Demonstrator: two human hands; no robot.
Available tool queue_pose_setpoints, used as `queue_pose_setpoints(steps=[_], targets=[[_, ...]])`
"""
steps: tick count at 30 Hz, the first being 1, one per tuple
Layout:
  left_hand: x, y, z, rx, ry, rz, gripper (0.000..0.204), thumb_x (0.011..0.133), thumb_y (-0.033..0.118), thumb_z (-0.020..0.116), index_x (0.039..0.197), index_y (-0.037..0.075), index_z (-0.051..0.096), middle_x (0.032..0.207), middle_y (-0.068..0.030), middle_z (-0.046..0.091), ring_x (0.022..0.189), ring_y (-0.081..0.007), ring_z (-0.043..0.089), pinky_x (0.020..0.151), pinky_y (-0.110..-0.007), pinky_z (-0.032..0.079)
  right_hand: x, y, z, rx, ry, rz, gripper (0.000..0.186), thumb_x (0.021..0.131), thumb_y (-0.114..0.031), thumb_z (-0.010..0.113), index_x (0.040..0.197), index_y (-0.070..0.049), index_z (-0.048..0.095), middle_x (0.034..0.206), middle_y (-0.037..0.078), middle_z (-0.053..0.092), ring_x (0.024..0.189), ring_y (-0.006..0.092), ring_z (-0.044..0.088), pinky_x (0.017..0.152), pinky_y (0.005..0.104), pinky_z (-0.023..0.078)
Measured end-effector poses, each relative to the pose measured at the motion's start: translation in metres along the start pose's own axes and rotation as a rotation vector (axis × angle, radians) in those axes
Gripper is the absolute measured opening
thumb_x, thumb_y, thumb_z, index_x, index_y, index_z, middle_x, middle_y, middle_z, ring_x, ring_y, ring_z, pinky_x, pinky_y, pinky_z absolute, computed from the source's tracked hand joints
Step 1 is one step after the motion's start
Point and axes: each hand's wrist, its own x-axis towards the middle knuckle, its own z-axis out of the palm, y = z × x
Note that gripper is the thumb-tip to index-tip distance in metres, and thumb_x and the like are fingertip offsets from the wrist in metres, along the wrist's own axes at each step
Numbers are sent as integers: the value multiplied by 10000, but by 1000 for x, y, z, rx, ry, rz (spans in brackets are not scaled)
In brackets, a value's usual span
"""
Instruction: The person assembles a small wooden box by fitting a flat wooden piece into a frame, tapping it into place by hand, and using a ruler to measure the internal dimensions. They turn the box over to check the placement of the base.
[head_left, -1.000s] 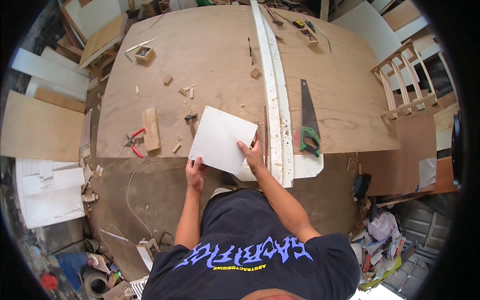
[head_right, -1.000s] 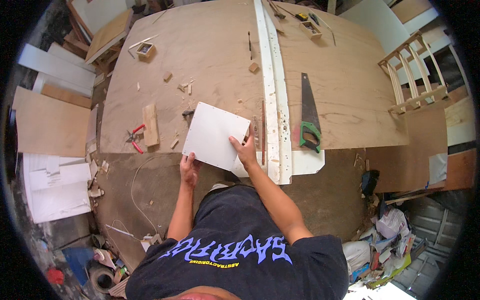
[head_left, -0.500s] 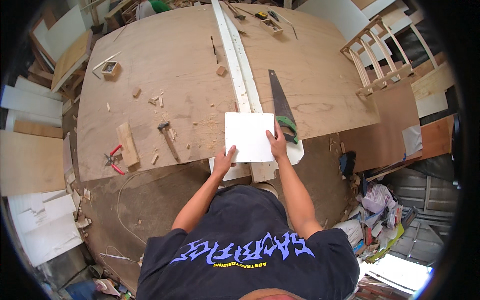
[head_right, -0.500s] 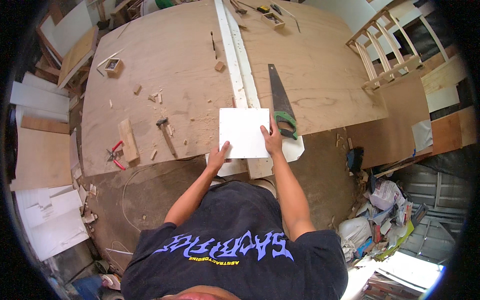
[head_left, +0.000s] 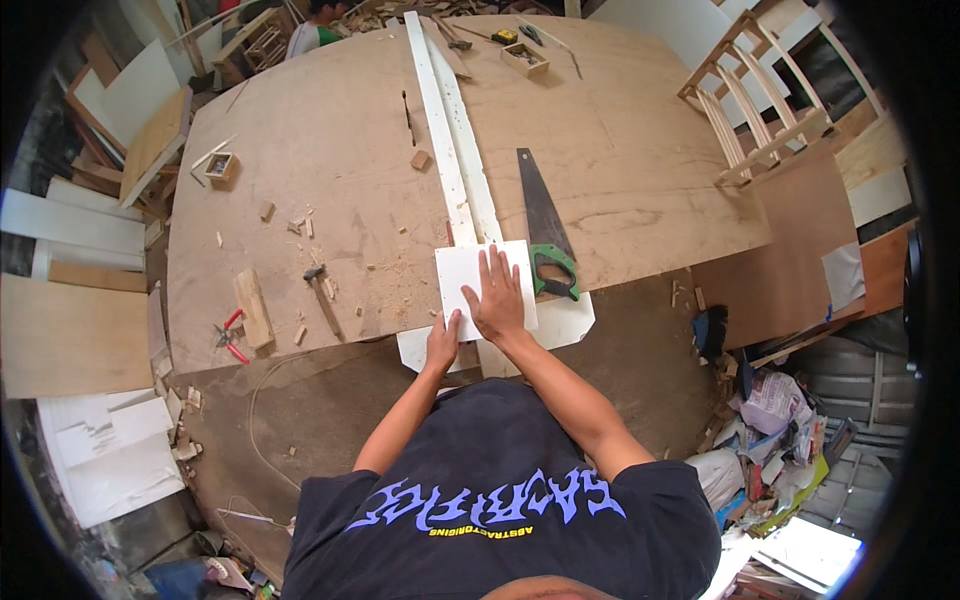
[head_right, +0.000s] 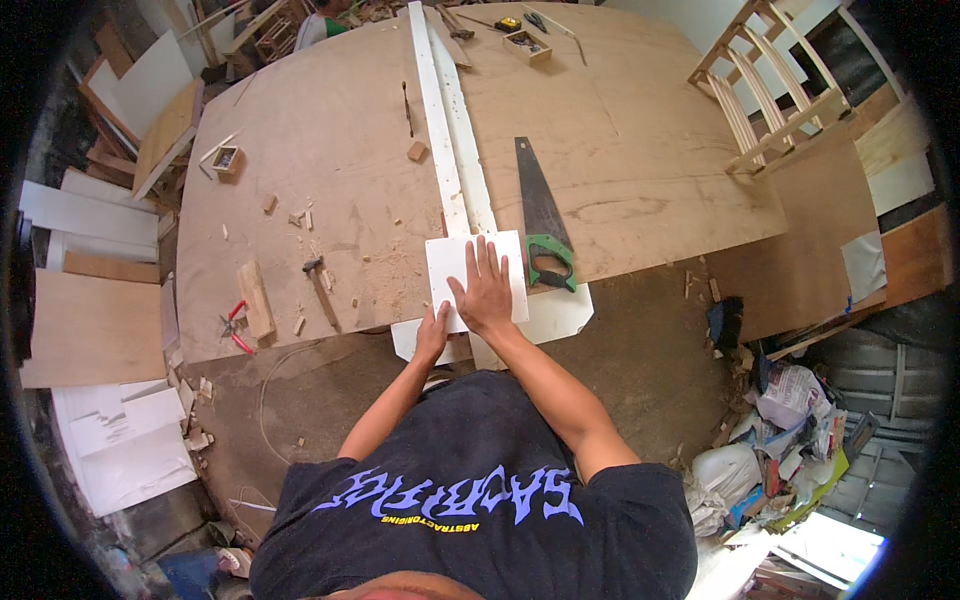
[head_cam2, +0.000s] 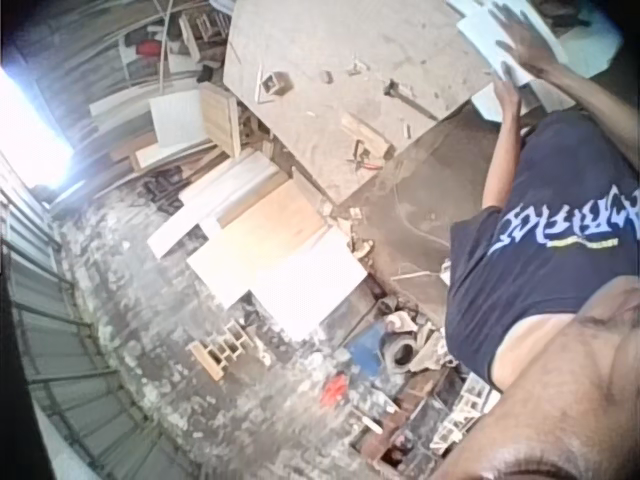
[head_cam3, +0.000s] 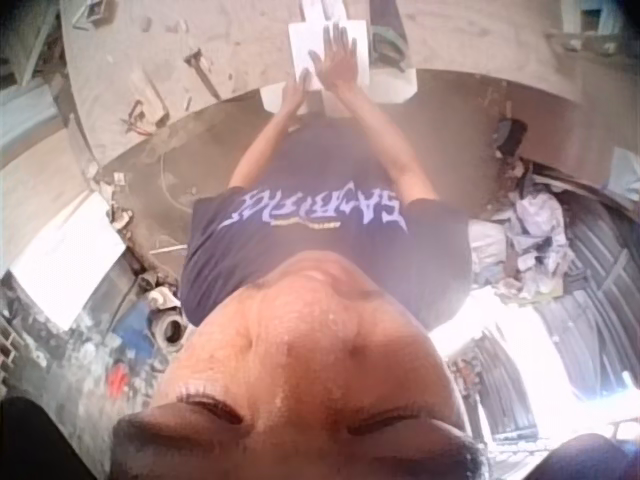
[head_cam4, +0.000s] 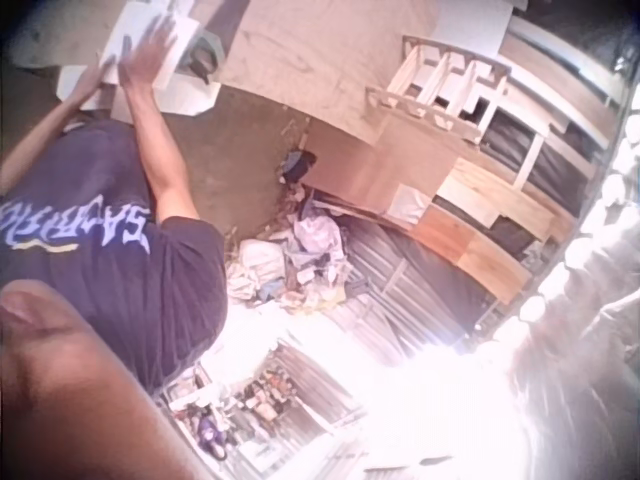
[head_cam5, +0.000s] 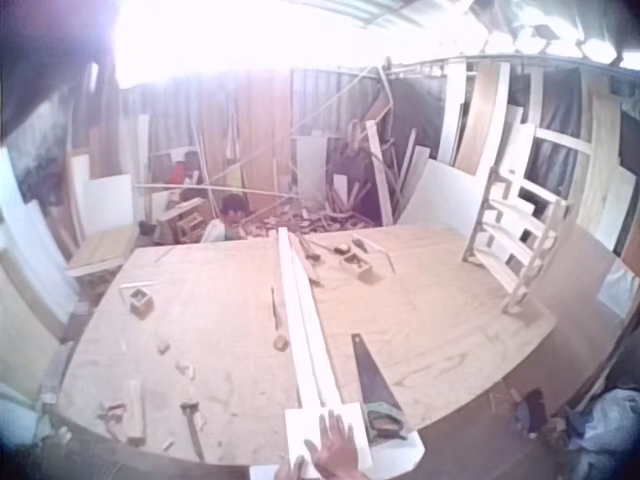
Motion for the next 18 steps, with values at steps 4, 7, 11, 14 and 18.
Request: queue_pose_setpoints(steps=[4, 7, 11, 14, 18], targets=[[1, -28, 9, 180, 129, 151, 624, 1075, 568, 528, 1392, 38, 618, 1232, -240, 725, 1129, -325, 702, 980, -429, 530, -3, 29, 1, -58, 22, -64, 825, 1025, -506, 567, 1636, 3, 342, 1717, 208, 306, 1599, 367, 267, 1306, 542, 158], [7, -17, 12, 129, 93, 115, 639, 1078, 574, 519, 1404, 35, 624, 1265, -222, 725, 1179, -313, 679, 1042, -413, 491, 12, 43, 2, -37, -29, -27, 814, 1032, -505, 558, 1627, 11, 351, 1706, 205, 330, 1589, 367, 290, 1301, 529, 187], [6, -20, 5, 19, 96, 94, 629, 1076, 556, 544, 1387, 17, 639, 1248, -196, 731, 1159, -285, 678, 1019, -383, 495, 24, 35, -20, 43, 39, -99, 843, 1016, -529, 576, 1634, -5, 346, 1715, 192, 317, 1595, 349, 283, 1307, 526, 174], [15, -17, 12, -38, 76, 119, 629, 1071, 545, 563, 1398, 14, 640, 1262, -175, 726, 1170, -257, 663, 1033, -368, 482, 15, 63, 8, -53, -70, -129, 883, 979, -553, 617, 1649, -47, 341, 1737, 195, 261, 1614, 349, 225, 1313, 527, 146], [9, -25, 10, -208, 111, 21, 640, 1054, 518, 598, 1421, -5, 631, 1293, -146, 712, 1187, -227, 641, 1054, -351, 461, 7, 68, -6, 15, 106, 41, 879, 924, -436, 733, 1627, -56, 368, 1668, 283, 319, 1572, 419, 279, 1279, 542, 219]])
